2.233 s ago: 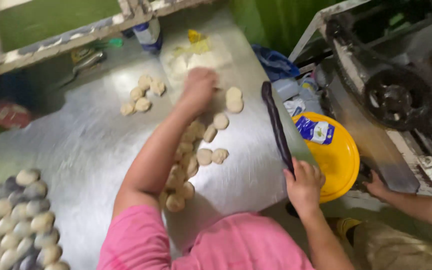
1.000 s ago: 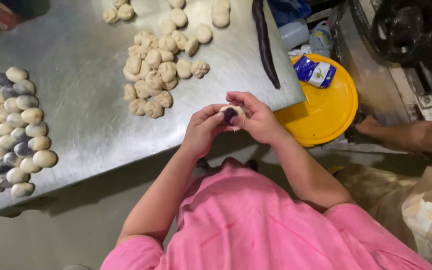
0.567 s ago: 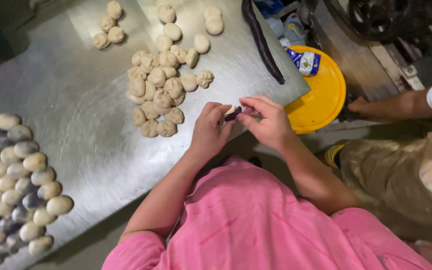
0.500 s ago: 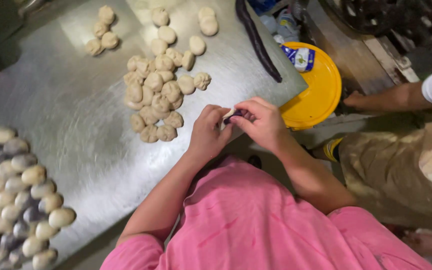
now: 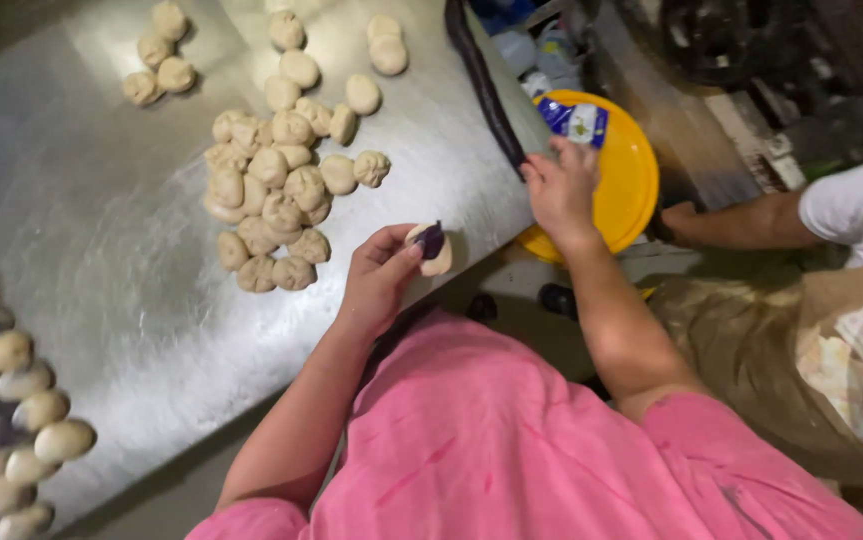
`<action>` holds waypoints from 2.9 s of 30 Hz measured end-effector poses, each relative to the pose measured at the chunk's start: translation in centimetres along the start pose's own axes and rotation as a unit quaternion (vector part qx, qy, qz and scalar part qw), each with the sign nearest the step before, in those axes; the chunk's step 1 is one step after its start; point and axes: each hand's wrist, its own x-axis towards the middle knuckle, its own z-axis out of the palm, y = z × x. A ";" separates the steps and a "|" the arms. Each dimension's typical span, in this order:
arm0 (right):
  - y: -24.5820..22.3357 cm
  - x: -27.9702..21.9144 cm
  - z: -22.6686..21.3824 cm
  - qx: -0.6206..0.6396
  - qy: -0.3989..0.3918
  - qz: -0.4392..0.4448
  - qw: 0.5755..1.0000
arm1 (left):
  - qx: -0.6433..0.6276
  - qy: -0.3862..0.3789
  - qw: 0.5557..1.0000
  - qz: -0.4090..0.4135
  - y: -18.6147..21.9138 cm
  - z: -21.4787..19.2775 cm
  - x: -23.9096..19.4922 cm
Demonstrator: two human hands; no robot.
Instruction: The person repeatedly picks up small balls of dough, flattens them, and wraps them around a dark filling. The finished dumplings are placed on a metal tray. Another person is visible in the background working with similar items.
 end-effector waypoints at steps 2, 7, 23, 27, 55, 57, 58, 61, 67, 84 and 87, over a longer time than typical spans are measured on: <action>-2.1 0.4 -3.0 0.099 -0.016 -0.006 0.995 | -0.015 0.006 1.000 0.006 -0.6 1.1 -0.6; -7.0 -2.9 -3.9 0.703 -0.273 0.192 0.628 | 0.034 -0.006 0.999 0.028 -1.8 4.1 -0.9; -12.9 -2.0 -5.2 0.643 -0.383 0.045 0.661 | 0.246 0.211 0.940 0.103 -1.4 4.5 -8.7; -15.8 -2.6 -4.9 0.475 -0.386 0.100 0.784 | 0.307 0.229 0.919 0.091 -6.5 -0.6 -5.3; -14.2 -3.7 1.0 0.220 -0.228 -0.069 0.946 | 0.558 0.000 0.807 0.193 -1.1 -7.5 -0.8; -14.5 -4.8 2.6 0.267 -0.189 -0.074 0.942 | 0.602 -0.005 0.777 0.182 -3.8 -7.3 0.0; -14.8 -5.1 3.2 0.272 -0.196 -0.076 0.939 | 0.603 0.002 0.779 0.175 -4.2 -6.6 -0.5; -15.7 -3.0 3.7 0.199 -0.156 -0.215 0.943 | 0.700 0.073 0.661 0.261 -4.4 -5.8 0.2; -17.5 2.1 -9.5 0.032 -0.433 -0.310 0.846 | 0.721 0.192 0.639 0.185 -5.0 -5.1 -1.5; 1.3 -2.3 3.7 -0.064 0.042 0.002 0.997 | 0.631 0.160 0.677 0.344 7.7 -9.6 9.6; 1.2 -2.6 3.8 -0.108 0.033 -0.004 0.994 | 0.675 0.210 0.603 0.370 11.9 -16.8 15.6</action>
